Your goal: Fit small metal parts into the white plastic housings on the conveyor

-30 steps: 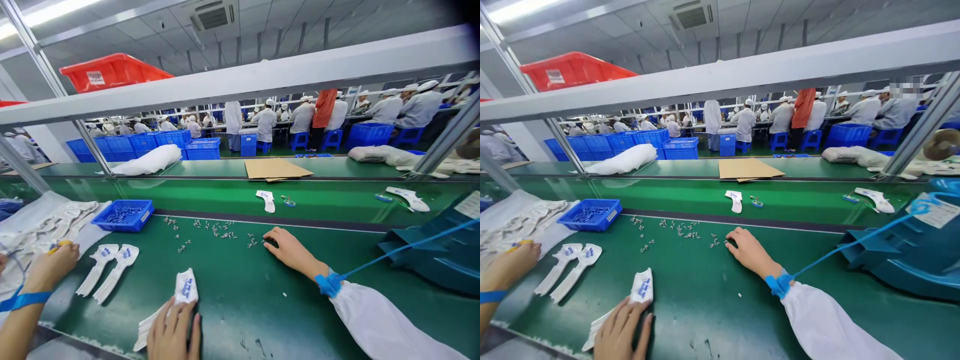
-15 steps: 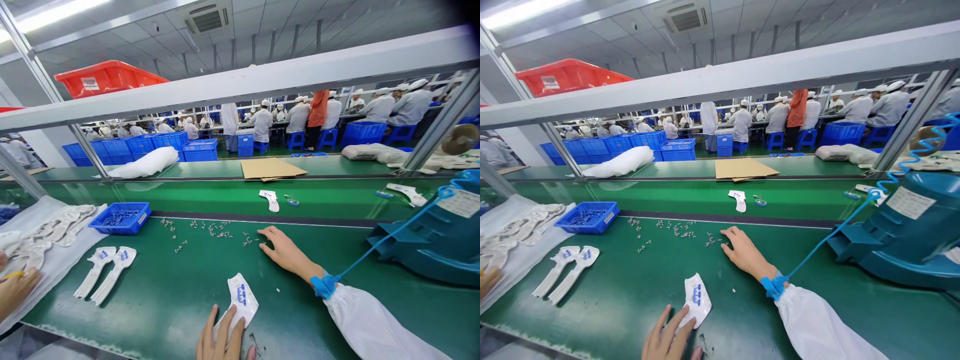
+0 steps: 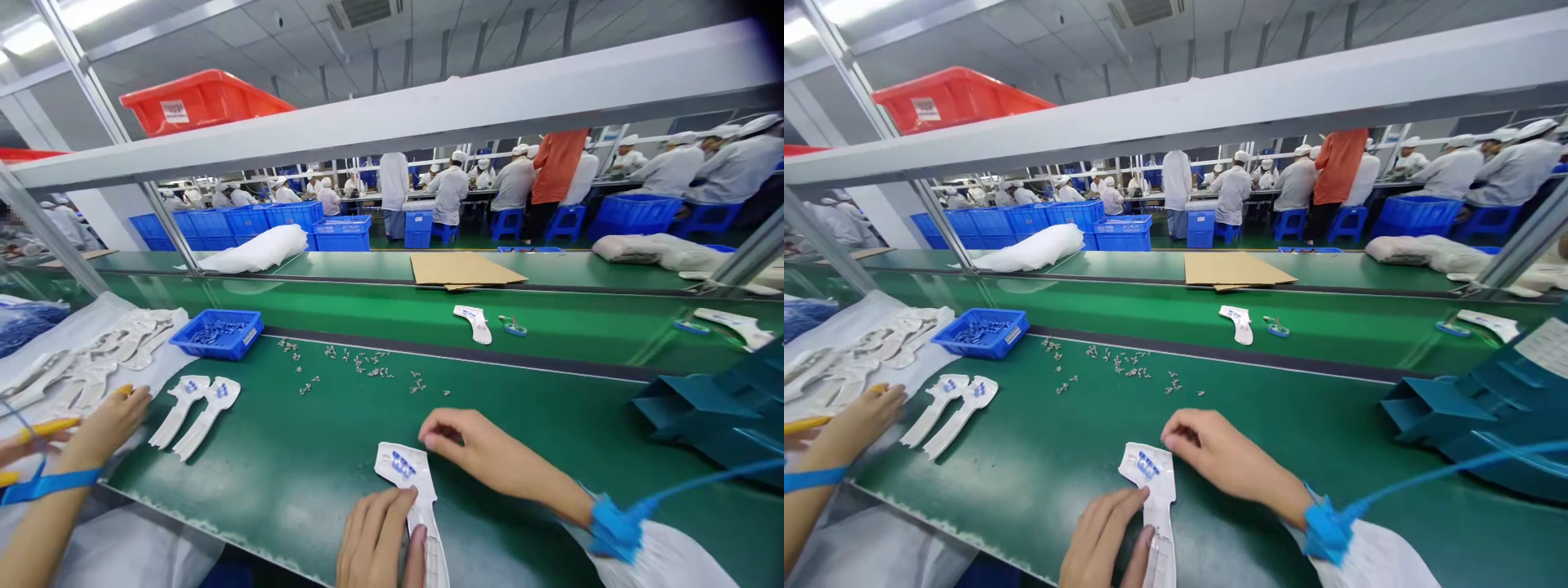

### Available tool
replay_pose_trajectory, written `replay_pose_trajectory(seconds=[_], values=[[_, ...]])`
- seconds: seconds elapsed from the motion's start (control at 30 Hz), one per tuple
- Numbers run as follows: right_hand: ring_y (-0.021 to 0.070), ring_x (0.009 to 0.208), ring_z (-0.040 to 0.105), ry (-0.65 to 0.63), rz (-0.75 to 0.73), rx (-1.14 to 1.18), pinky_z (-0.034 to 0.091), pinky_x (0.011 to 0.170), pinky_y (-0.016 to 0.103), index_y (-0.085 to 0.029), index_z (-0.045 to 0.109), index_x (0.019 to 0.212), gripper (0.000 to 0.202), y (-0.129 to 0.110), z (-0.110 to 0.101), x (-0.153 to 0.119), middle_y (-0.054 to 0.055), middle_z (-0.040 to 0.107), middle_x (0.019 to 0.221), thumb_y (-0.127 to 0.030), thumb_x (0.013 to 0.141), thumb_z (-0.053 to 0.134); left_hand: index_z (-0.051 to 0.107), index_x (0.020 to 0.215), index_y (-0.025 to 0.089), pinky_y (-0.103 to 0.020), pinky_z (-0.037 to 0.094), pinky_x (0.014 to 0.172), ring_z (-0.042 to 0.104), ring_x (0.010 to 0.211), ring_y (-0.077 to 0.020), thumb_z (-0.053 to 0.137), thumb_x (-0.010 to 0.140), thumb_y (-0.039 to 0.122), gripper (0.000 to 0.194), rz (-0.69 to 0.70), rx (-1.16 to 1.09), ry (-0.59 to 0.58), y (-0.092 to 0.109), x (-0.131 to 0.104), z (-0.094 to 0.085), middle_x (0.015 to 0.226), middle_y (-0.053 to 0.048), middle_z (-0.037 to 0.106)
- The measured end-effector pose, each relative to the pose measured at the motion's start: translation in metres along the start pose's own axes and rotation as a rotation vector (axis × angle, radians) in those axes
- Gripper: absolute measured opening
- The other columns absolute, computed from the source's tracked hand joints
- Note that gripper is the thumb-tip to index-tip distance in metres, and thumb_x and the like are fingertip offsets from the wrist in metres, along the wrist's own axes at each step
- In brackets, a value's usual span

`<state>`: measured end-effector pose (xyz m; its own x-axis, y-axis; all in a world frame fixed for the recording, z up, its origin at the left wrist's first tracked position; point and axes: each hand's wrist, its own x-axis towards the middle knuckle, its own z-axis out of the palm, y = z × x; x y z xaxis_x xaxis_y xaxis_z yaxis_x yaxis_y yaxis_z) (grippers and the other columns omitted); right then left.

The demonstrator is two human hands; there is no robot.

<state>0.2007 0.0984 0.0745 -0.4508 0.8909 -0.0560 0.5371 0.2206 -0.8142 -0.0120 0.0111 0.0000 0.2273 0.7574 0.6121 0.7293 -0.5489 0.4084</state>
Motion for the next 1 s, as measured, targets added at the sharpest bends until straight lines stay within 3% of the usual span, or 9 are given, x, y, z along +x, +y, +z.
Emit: replay_pose_trajectory(seconds=[0.1,0.2,0.4,0.63,0.7,0.8,0.9,1.0], values=[[0.0147,0.078,0.057,-0.165,0.042,0.222,0.045,0.07,0.025,-0.021,0.066,0.102,0.026,-0.021,0.013,-0.022,0.002,0.066,0.089,-0.043,0.095,0.053,0.063,0.117,0.024,-0.033,0.055,0.079,0.068,0.091,-0.0222,0.049,0.097,0.02,0.024,-0.027,-0.092,-0.007,0.008,0.008,-0.002,0.102,-0.009,0.072],[0.0139,0.08,0.057,-0.208,0.057,0.38,0.045,0.073,0.025,-0.02,0.062,0.108,0.028,-0.028,0.022,-0.028,0.001,0.065,0.09,-0.043,0.091,0.061,0.064,0.108,0.024,-0.032,0.054,0.074,0.066,0.084,-0.0205,0.047,0.097,0.015,0.021,-0.066,-0.193,-0.044,0.015,0.011,-0.003,0.094,-0.006,0.071],[0.0146,0.08,0.059,-0.141,0.166,0.633,0.045,0.077,0.026,-0.016,0.066,0.092,0.034,-0.017,0.039,-0.023,0.003,0.067,0.085,-0.048,0.082,0.072,0.063,0.102,0.023,-0.032,0.053,0.076,0.065,0.082,-0.0191,0.05,0.096,0.011,0.019,-0.149,-0.183,0.042,0.022,0.011,-0.008,0.089,-0.004,0.07],[0.0182,0.086,0.061,-0.051,0.167,0.562,0.046,0.082,0.029,-0.017,0.067,0.088,0.04,-0.017,0.052,-0.021,0.004,0.07,0.089,-0.056,0.088,0.061,0.065,0.108,0.021,-0.034,0.05,0.073,0.061,0.081,-0.0198,0.055,0.096,0.011,0.019,-0.181,-0.108,0.11,0.033,0.015,-0.01,0.088,-0.003,0.071],[0.0179,0.085,0.06,-0.053,0.174,0.475,0.045,0.079,0.028,-0.018,0.064,0.088,0.039,-0.021,0.049,-0.024,0.003,0.068,0.088,-0.056,0.092,0.055,0.065,0.11,0.021,-0.035,0.051,0.074,0.061,0.083,-0.0201,0.055,0.096,0.013,0.019,-0.193,-0.116,0.049,0.031,0.015,-0.011,0.088,-0.003,0.071],[0.0167,0.08,0.056,-0.069,0.188,0.235,0.042,0.073,0.027,-0.021,0.061,0.09,0.037,-0.027,0.043,-0.033,0.001,0.064,0.086,-0.053,0.098,0.045,0.06,0.124,0.021,-0.041,0.053,0.087,0.061,0.104,-0.0247,0.061,0.095,0.021,0.029,-0.206,-0.101,-0.136,0.023,0.012,-0.017,0.112,-0.006,0.07],[0.0168,0.083,0.055,-0.145,0.177,0.028,0.04,0.075,0.028,-0.023,0.058,0.092,0.034,-0.029,0.042,-0.043,0.001,0.062,0.091,-0.047,0.102,0.038,0.053,0.135,0.02,-0.048,0.048,0.102,0.049,0.13,-0.0304,0.068,0.09,0.033,0.049,-0.165,-0.066,-0.305,0.016,0.006,-0.024,0.138,-0.008,0.058],[0.0177,0.09,0.056,-0.203,0.144,-0.069,0.041,0.081,0.03,-0.022,0.054,0.091,0.032,-0.029,0.048,-0.048,0.002,0.062,0.097,-0.041,0.104,0.032,0.052,0.137,0.02,-0.051,0.045,0.105,0.041,0.137,-0.0325,0.069,0.089,0.037,0.054,-0.135,-0.032,-0.403,0.013,0.002,-0.026,0.148,-0.007,0.05]])
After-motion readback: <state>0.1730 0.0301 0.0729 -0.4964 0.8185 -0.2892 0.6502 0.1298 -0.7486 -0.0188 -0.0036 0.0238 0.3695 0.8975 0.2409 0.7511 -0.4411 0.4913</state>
